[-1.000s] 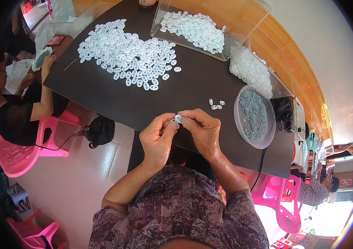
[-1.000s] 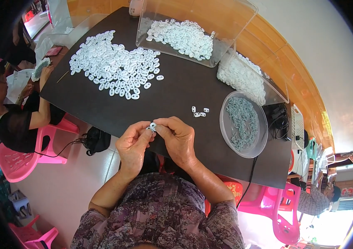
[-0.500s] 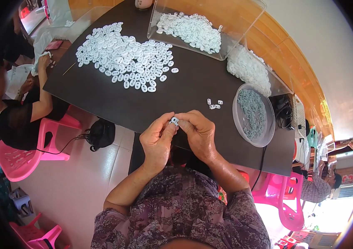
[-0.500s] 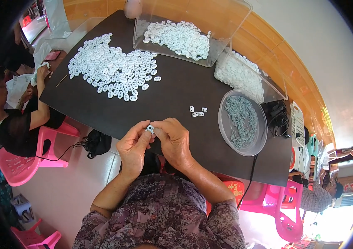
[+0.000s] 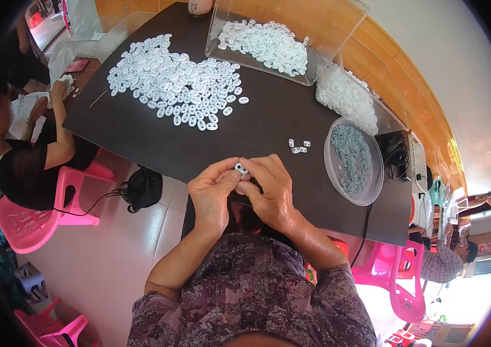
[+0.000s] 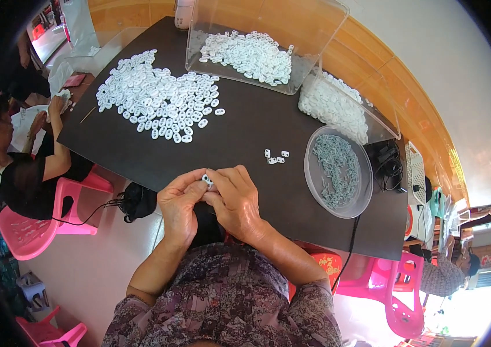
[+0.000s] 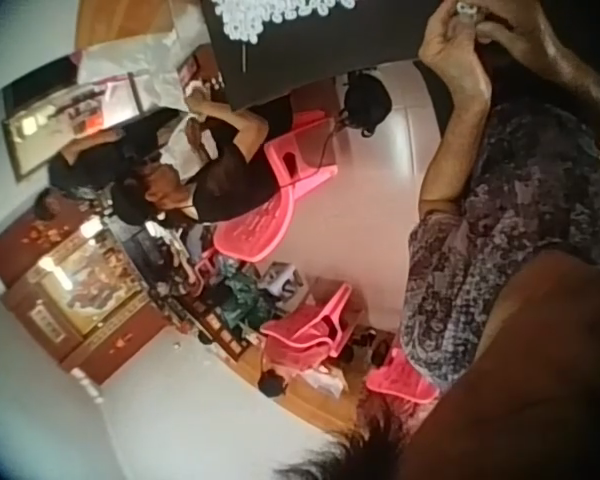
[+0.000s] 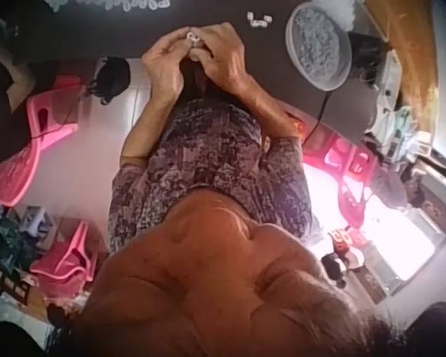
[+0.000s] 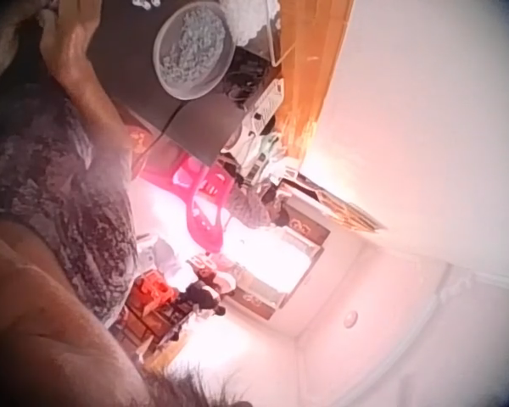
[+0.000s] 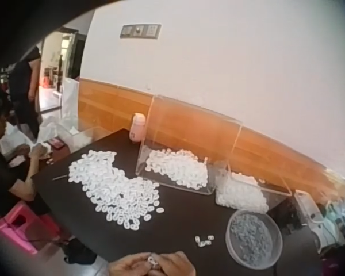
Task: Assembling small white plastic components by manually inserting blue pins into designated holes.
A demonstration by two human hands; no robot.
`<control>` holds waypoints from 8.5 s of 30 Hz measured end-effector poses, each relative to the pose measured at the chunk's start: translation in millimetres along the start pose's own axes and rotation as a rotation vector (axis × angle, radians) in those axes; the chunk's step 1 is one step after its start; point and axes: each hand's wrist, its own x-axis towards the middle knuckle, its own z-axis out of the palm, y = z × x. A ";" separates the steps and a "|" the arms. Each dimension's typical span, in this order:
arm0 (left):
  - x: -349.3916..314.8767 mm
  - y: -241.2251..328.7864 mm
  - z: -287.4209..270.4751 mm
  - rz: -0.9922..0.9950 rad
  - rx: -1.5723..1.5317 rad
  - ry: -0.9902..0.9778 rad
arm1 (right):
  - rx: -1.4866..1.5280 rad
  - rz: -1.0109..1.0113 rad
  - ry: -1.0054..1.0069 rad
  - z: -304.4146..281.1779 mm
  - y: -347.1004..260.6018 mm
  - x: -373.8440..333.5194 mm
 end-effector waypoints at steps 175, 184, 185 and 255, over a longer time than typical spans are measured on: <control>16.4 -5.2 -17.3 -0.139 0.048 -0.303 | 0.597 0.568 -0.128 -33.4 13.8 1.6; 7.4 1.1 -13.5 -0.072 0.163 -0.294 | 0.529 0.486 -0.079 -26.8 8.5 -3.7; 7.0 1.5 -13.3 -0.072 0.161 -0.292 | 0.529 0.486 -0.081 -26.6 8.6 -3.7; -4.8 -5.4 -21.5 0.302 0.519 -0.056 | 0.106 0.008 -0.072 8.8 3.3 5.2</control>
